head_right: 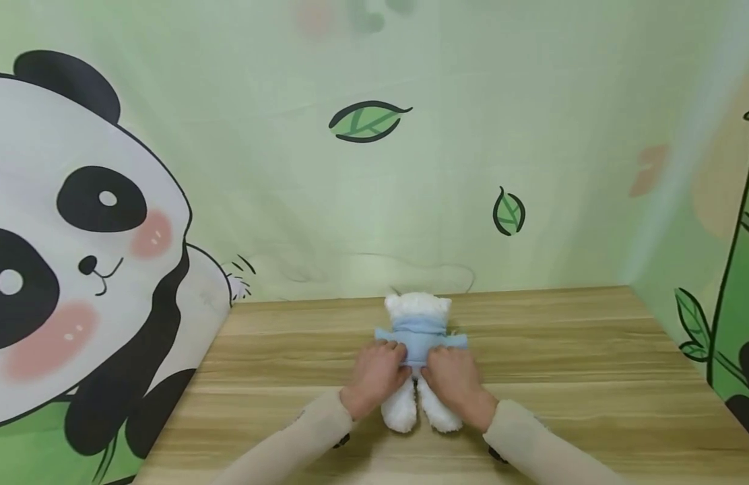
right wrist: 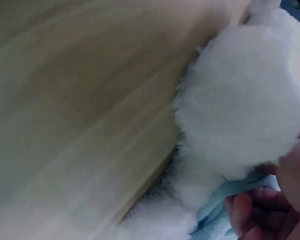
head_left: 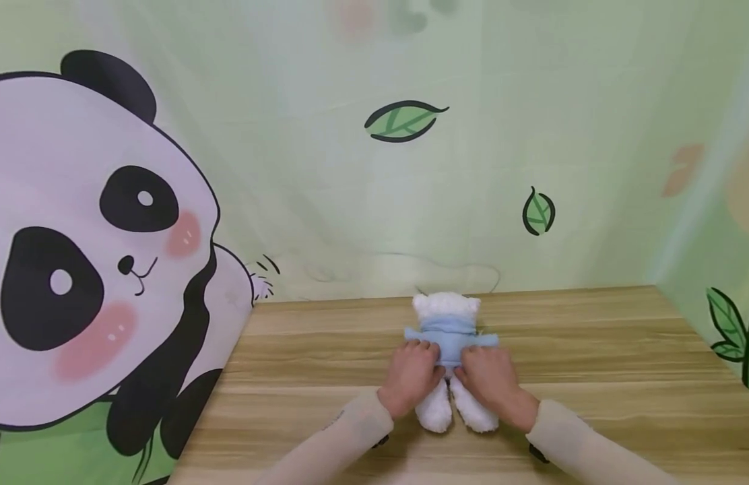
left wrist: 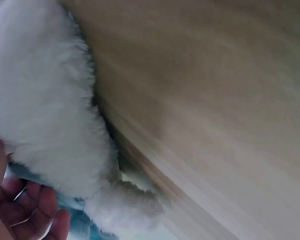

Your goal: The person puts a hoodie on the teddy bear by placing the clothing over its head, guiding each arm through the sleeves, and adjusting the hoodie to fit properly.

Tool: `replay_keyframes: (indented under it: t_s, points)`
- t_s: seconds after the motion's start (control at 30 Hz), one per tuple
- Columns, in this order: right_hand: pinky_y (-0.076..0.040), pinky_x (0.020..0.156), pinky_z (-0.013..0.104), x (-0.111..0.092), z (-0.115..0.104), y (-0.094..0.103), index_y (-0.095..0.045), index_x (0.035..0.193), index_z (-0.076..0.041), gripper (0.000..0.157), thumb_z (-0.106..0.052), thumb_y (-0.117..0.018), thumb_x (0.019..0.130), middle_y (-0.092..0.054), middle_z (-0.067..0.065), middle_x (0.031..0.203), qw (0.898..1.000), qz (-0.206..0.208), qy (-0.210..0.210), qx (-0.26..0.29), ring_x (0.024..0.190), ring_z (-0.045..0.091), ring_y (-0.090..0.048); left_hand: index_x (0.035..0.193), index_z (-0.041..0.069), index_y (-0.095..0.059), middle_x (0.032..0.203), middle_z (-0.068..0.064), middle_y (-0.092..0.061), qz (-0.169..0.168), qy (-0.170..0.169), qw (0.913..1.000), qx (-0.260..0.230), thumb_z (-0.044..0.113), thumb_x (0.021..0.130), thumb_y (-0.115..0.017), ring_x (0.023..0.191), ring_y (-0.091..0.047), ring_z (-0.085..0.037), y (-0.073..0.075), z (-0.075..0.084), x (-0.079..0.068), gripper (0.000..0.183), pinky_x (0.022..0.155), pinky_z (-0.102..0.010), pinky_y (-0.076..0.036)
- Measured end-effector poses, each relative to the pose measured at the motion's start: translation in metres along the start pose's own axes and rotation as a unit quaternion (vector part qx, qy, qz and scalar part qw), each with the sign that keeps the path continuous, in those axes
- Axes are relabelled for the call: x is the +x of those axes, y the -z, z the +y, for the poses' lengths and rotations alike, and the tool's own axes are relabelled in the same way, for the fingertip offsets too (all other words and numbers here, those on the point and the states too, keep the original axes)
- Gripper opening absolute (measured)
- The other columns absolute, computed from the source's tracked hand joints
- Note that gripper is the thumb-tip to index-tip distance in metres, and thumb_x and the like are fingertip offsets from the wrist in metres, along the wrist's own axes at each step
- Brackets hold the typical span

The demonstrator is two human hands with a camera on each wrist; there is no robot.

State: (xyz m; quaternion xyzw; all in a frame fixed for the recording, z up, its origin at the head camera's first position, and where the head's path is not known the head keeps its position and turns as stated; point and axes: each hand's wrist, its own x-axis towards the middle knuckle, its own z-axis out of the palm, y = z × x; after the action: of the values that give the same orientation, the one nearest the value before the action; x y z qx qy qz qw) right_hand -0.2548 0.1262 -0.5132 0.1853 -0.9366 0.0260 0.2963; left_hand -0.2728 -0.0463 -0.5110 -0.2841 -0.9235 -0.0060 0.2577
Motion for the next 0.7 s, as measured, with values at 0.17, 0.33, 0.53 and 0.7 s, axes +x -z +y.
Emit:
replay_keyframes:
  t_s: [0.17, 0.33, 0.53, 0.7]
  points:
    - [-0.038, 0.038, 0.038, -0.003, -0.002, -0.005, -0.05, 0.055, -0.011, 0.038, -0.024, -0.083, 0.068, -0.053, 0.003, 0.051, 1.0, 0.022, 0.016, 0.002, 0.042, 0.022, -0.049, 0.069, 0.018, -0.059, 0.064, 0.005, -0.062, 0.029, 0.004, 0.9993, 0.023, 0.035, 0.077, -0.077, 0.06, -0.06, -0.012, -0.001, 0.008, -0.001, 0.026, 0.052, -0.027, -0.044]
    - [-0.041, 0.042, 0.038, -0.007, 0.005, 0.003, -0.052, 0.06, -0.011, 0.034, -0.022, -0.082, 0.071, -0.055, 0.002, 0.058, 1.0, -0.007, 0.021, 0.003, 0.048, 0.024, -0.053, 0.072, 0.019, -0.059, 0.069, 0.006, -0.061, 0.015, -0.02, 0.9997, -0.007, 0.028, 0.081, -0.077, 0.066, -0.061, -0.012, 0.006, 0.005, -0.006, 0.022, 0.056, -0.024, -0.047]
    - [-0.041, 0.044, 0.035, -0.02, 0.012, 0.021, -0.06, 0.063, -0.014, 0.035, -0.04, -0.078, 0.078, -0.055, -0.002, 0.069, 0.998, -0.041, 0.039, 0.022, 0.056, 0.02, -0.054, 0.078, 0.023, -0.071, 0.085, 0.007, -0.065, -0.025, -0.063, 0.9974, -0.025, 0.034, 0.093, -0.065, 0.078, -0.062, -0.012, 0.014, 0.0, -0.02, 0.02, 0.061, -0.026, -0.05]
    - [-0.04, 0.044, 0.032, -0.025, 0.014, 0.022, -0.064, 0.065, -0.015, 0.028, -0.035, -0.076, 0.081, -0.055, -0.003, 0.073, 0.997, -0.043, 0.042, 0.049, 0.057, 0.017, -0.053, 0.084, 0.019, -0.072, 0.093, 0.005, -0.067, -0.049, -0.062, 0.9933, -0.084, 0.027, 0.096, -0.061, 0.085, -0.062, -0.013, 0.018, -0.003, -0.028, 0.018, 0.069, -0.025, -0.052]
